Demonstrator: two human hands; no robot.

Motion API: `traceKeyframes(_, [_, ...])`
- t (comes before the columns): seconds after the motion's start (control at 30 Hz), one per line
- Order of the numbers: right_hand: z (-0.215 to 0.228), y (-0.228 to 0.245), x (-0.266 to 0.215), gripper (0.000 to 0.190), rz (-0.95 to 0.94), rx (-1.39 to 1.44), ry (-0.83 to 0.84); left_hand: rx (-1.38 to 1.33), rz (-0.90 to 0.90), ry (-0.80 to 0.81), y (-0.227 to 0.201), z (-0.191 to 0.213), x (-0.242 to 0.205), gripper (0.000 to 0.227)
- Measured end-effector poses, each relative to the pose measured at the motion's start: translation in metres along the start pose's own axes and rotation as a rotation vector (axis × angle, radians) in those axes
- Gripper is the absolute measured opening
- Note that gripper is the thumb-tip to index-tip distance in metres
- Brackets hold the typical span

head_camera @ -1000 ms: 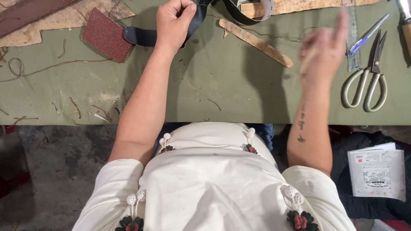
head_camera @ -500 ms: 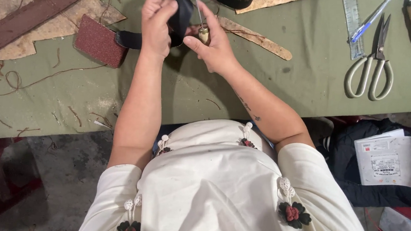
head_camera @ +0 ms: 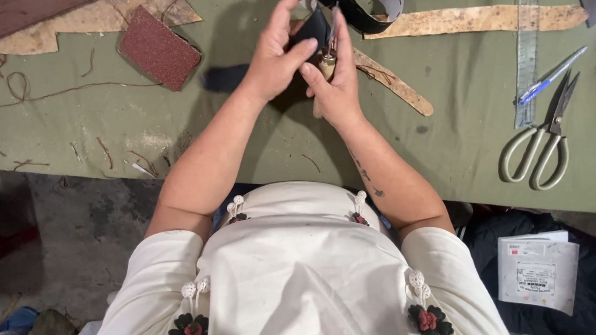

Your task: Hand-stitching a leather strap using an awl and needle.

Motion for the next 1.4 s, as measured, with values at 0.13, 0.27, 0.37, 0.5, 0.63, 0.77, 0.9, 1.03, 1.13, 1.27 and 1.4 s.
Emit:
traceKeyframes(0.13, [0.001,0.001,-0.003,0.103,-0.003,0.035,-0.032,0.015,0.0,0.075,0.003,-0.005,-0.003,0.07])
traceKeyframes(0.27, [0.001,-0.001,-0.001,0.097,-0.016,0.183,-0.007,-0.031,0.019,0.198,0.0,-0.016,-0.004,0.084])
traceKeyframes(0.37, [0.008,-0.007,-0.001,0.092,-0.047,0.196,-0.051,0.027,0.118,0.29,-0.009,-0.023,-0.004,0.09])
traceKeyframes(0.5, [0.008,-0.01,0.0,0.091,-0.043,0.187,-0.031,-0.03,0.158,0.191,-0.007,-0.008,0.006,0.058])
traceKeyframes(0.63, [0.006,0.0,0.003,0.095,-0.036,0.209,0.008,0.175,0.149,0.002,0.003,0.015,0.011,0.031])
traceKeyframes(0.77, [0.003,0.005,0.004,0.094,-0.093,0.257,0.092,0.674,-0.2,-0.023,-0.03,0.008,0.007,0.04])
traceKeyframes(0.9, [-0.001,-0.015,-0.002,0.093,-0.433,0.783,0.175,0.84,-0.38,-0.103,-0.058,0.005,0.002,0.019])
traceKeyframes(1.03, [0.029,-0.003,0.008,0.087,-0.375,1.31,0.293,0.868,-0.401,-0.092,-0.046,0.009,0.004,0.021])
traceKeyframes(1.13, [0.067,-0.017,0.014,0.024,-0.339,1.309,0.23,0.822,-0.314,-0.101,-0.025,0.023,0.007,0.011])
traceKeyframes(1.27, [0.146,-0.024,0.03,0.053,-0.21,1.034,-0.497,0.687,-0.115,-0.257,-0.002,0.065,0.014,0.012])
traceKeyframes(1.4, [0.166,-0.034,0.012,0.024,-0.312,0.913,-0.841,0.586,-0.076,-0.437,-0.015,0.091,0.01,0.012])
Point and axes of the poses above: each hand's wrist, its own x-axis towards the middle knuckle, its own z-axis out of the back of the hand, y = z × x, the point moved 10 cm from there along x, towards the middle knuckle, and after that the axes turned 3 degrees about z, right-handed, at the moved point
